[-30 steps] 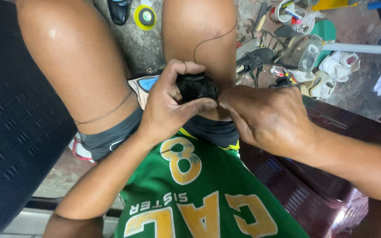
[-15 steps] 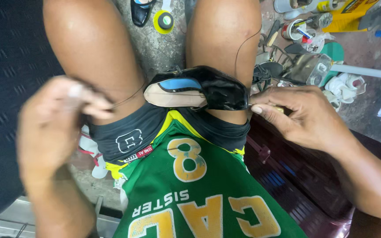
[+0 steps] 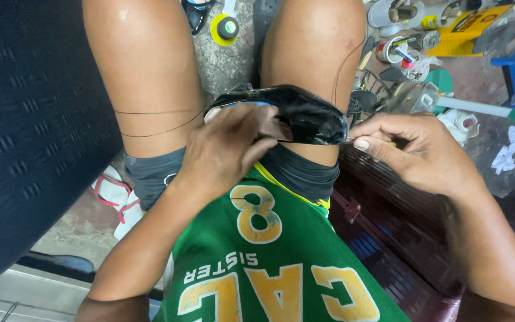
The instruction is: The person is repairing a black high-heeled shoe by hand-sewing the sole to the upper. They use a needle and thread to stitch the shoe, which is held between their legs. The person repeatedly pulls the thread through the shoe and adjusts the stitching.
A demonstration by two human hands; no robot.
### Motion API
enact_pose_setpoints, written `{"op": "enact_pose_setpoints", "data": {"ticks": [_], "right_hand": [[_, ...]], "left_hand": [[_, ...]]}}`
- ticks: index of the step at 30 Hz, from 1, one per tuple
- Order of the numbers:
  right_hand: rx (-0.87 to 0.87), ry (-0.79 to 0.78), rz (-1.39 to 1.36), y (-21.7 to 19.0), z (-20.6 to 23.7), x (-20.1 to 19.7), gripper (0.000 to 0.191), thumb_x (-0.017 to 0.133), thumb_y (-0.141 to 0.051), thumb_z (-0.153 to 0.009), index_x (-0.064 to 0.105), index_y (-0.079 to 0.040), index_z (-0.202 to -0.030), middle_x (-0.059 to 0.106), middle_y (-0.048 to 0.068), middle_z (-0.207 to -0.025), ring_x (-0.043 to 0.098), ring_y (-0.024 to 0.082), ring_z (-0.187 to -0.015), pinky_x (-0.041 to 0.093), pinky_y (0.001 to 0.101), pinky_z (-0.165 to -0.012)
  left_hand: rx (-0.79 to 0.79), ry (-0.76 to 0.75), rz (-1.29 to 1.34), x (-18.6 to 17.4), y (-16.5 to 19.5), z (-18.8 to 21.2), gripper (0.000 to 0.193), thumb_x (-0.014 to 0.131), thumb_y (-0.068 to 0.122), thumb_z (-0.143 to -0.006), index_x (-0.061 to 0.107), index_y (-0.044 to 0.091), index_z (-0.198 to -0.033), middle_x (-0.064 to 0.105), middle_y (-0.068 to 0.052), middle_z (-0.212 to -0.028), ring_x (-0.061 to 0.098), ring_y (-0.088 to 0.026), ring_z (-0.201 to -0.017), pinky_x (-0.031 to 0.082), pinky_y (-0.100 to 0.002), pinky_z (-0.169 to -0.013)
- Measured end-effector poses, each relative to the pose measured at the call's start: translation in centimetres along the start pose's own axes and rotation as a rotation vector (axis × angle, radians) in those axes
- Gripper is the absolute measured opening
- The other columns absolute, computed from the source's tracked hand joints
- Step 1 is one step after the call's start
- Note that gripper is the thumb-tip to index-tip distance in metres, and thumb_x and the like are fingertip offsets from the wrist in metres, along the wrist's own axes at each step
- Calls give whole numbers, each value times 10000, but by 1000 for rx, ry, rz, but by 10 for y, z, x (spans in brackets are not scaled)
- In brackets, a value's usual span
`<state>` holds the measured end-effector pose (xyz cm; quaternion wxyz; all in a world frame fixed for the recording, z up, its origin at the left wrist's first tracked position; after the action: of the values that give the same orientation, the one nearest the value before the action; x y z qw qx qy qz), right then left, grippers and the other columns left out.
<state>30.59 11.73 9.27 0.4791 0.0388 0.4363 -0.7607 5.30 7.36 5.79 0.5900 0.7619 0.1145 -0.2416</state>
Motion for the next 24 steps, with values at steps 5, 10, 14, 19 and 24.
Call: {"op": "enact_pose_setpoints", "data": {"ticks": [5, 10, 14, 19, 24], "right_hand": [[-7, 0, -52, 13, 3, -1, 190, 670, -84, -952, 747, -46, -1122, 750, -4, -907, 617, 42, -825, 500, 216, -749], [65, -3, -131, 25, 4, 1, 195, 699, -84, -946, 762, -46, -1127, 719, 16, -867, 578, 52, -778, 467, 222, -696], [-48, -21, -129, 7, 8, 0, 215, 685, -78, -932, 740, -50, -1139, 724, 7, -917, 596, 50, -813, 475, 216, -728], [-116, 69, 49, -15, 13, -4, 177, 683, -85, -947, 742, -60, -1112, 728, 26, -907, 625, 96, -778, 483, 238, -713], [-194, 158, 214, -35, 20, -7, 163, 676, -79, -940, 742, -54, -1087, 761, 84, -978, 728, 187, -868, 555, 311, -804]], "left_hand": [[-110, -39, 124, -10, -30, 5, 205, 838, 196, -873, 718, 67, -978, 664, -73, -873, 656, -280, -749, 517, -408, -720], [-310, 36, 546, -27, -38, 20, 153, 744, 106, -930, 641, 21, -854, 643, -112, -1015, 520, -152, -632, 407, -309, -575], [-327, 117, 1481, -15, -26, 22, 153, 607, 169, -1039, 570, 51, -949, 670, -112, -1051, 510, -38, -695, 410, -243, -701], [-614, -115, 1008, 43, -37, 14, 219, 468, 200, -1077, 620, 46, -1043, 562, -33, -752, 489, -49, -585, 405, -198, -488], [-569, -237, 1058, 85, -35, -3, 193, 481, 134, -1109, 602, 7, -1026, 553, 19, -780, 480, -40, -581, 380, -204, -498]]}}
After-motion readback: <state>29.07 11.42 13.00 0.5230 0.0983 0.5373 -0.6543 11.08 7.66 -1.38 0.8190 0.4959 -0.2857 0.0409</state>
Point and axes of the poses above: each hand's wrist, its own z-axis away from the middle knuckle, its own x-axis out of the palm, y = z × x, the point moved 8 cm from there along -z, towards the middle knuckle
